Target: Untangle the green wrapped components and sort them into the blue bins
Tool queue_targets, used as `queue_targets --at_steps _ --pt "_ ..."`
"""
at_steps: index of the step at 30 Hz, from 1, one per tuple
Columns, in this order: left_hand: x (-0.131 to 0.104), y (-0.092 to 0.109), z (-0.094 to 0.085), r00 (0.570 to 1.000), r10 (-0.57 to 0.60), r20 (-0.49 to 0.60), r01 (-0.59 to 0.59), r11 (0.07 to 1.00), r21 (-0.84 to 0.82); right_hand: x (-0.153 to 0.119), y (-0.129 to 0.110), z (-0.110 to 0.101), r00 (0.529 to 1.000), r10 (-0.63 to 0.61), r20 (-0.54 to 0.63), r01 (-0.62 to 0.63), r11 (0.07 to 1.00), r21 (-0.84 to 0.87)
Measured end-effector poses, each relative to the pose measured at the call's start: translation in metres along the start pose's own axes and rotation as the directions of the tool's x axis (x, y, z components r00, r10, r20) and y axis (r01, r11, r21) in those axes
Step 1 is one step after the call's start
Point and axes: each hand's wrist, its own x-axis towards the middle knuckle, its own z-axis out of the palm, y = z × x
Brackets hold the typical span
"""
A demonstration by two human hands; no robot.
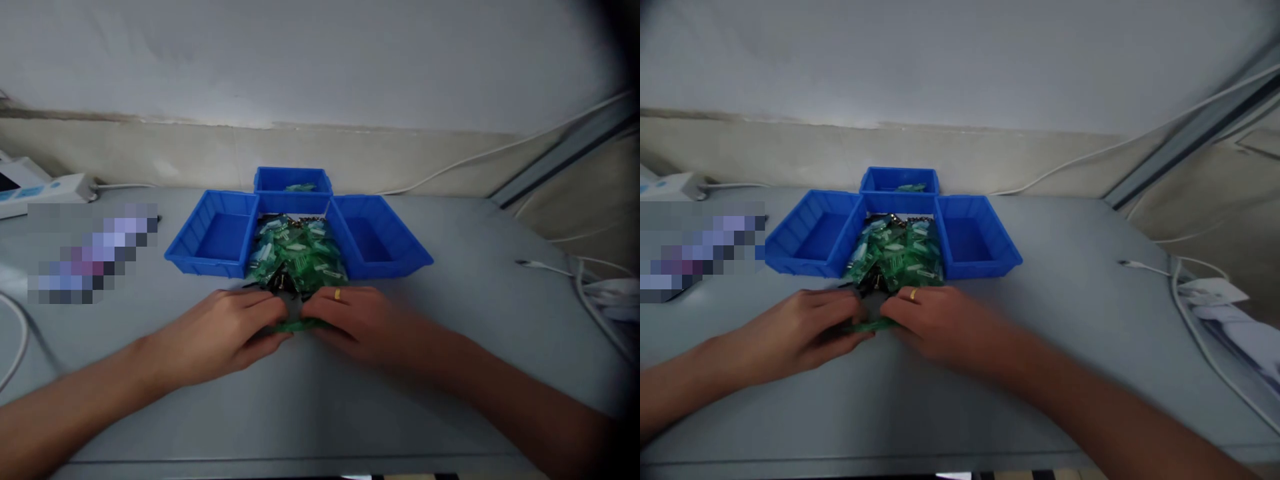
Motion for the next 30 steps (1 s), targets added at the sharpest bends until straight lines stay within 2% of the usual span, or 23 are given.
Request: queue_targets --at_steps 5,10,13,15,19,23,30 --pt "0.001 0.005 -0.004 1.000 0.015 0.010 -0.014 1.000 -0.015 0.000 0.001 -0.002 0.997 -0.024 0.070 0.032 0.992 -0.119" --pt "0.002 0.008 -0.004 1.000 0.010 0.008 -0.010 1.000 -0.015 -0.002 -0.003 0.000 0.999 -0.001 0.039 0.005 0.995 -0.098" --pt "0.003 0.008 -0.002 1.000 0.020 0.018 -0.021 1.000 0.016 -0.003 -0.005 -0.001 0.997 0.053 0.064 -0.047 0.995 -0.087" --pt "0.003 0.008 -0.001 0.999 0.027 0.022 -0.028 0.999 0.030 -0.003 -0.005 -0.001 0.997 0.034 0.068 -0.027 0.994 -0.102" --pt "0.004 0.012 0.001 1.000 0.002 0.029 -0.003 0.999 0.033 -0.003 -0.003 0.002 0.995 -0.091 -0.032 0.087 0.990 -0.109" --pt "0.004 0.016 0.003 1.000 -0.027 0.005 0.027 0.999 -0.033 -0.004 -0.005 0.004 0.984 -0.137 -0.115 0.124 0.986 -0.111" --pt "0.001 0.014 0.000 1.000 0.020 0.002 -0.020 0.999 -0.043 -0.004 -0.011 -0.001 0.982 -0.157 -0.104 0.161 0.987 0.025"
